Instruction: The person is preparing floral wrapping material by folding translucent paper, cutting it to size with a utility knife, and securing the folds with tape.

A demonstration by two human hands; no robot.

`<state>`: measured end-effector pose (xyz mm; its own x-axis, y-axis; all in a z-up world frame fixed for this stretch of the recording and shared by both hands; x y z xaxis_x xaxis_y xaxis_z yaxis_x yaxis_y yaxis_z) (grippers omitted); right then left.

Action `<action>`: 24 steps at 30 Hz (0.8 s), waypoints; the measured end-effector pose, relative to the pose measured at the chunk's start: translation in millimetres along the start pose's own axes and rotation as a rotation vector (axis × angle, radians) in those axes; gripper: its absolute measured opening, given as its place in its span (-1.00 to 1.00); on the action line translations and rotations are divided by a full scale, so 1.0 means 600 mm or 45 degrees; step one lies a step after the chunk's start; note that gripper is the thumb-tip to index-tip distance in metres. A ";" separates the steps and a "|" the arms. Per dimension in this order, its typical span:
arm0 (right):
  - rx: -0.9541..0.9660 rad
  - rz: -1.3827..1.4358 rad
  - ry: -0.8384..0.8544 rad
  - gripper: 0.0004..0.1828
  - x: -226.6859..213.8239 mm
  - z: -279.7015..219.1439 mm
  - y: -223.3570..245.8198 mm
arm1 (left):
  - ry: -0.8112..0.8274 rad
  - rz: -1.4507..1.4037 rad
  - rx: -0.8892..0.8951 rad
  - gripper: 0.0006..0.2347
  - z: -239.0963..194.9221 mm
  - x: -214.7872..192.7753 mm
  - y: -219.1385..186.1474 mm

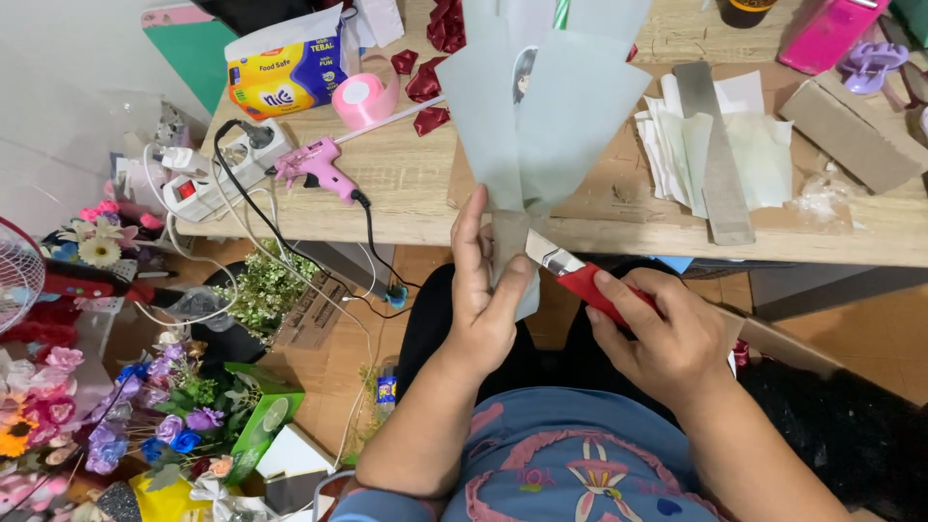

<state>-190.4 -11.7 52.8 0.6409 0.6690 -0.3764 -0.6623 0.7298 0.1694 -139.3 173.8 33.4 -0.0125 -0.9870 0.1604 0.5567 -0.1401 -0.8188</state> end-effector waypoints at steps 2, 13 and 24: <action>0.016 0.010 0.009 -0.61 -0.002 0.003 0.005 | -0.001 0.025 0.007 -0.39 0.002 -0.006 -0.001; 0.093 0.081 0.099 -0.62 -0.015 0.021 0.010 | -0.003 0.156 0.114 -0.42 0.006 -0.016 -0.012; 0.060 0.014 0.028 -0.59 -0.016 0.013 0.009 | 0.005 0.153 0.079 -0.40 -0.005 -0.004 -0.002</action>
<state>-197.1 -13.3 64.5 0.6249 0.6740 -0.3941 -0.6500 0.7287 0.2157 -142.3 176.3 32.4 0.0544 -0.9967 0.0610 0.6045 -0.0158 -0.7965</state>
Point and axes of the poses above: each hand's wrist, its own z-axis towards the middle knuckle, its own x-axis out of the palm, y = z × x, the point moved 4 cm from there along z, towards the middle knuckle, and after that the axes turned 8 degrees about -y, right-handed, at the moved point
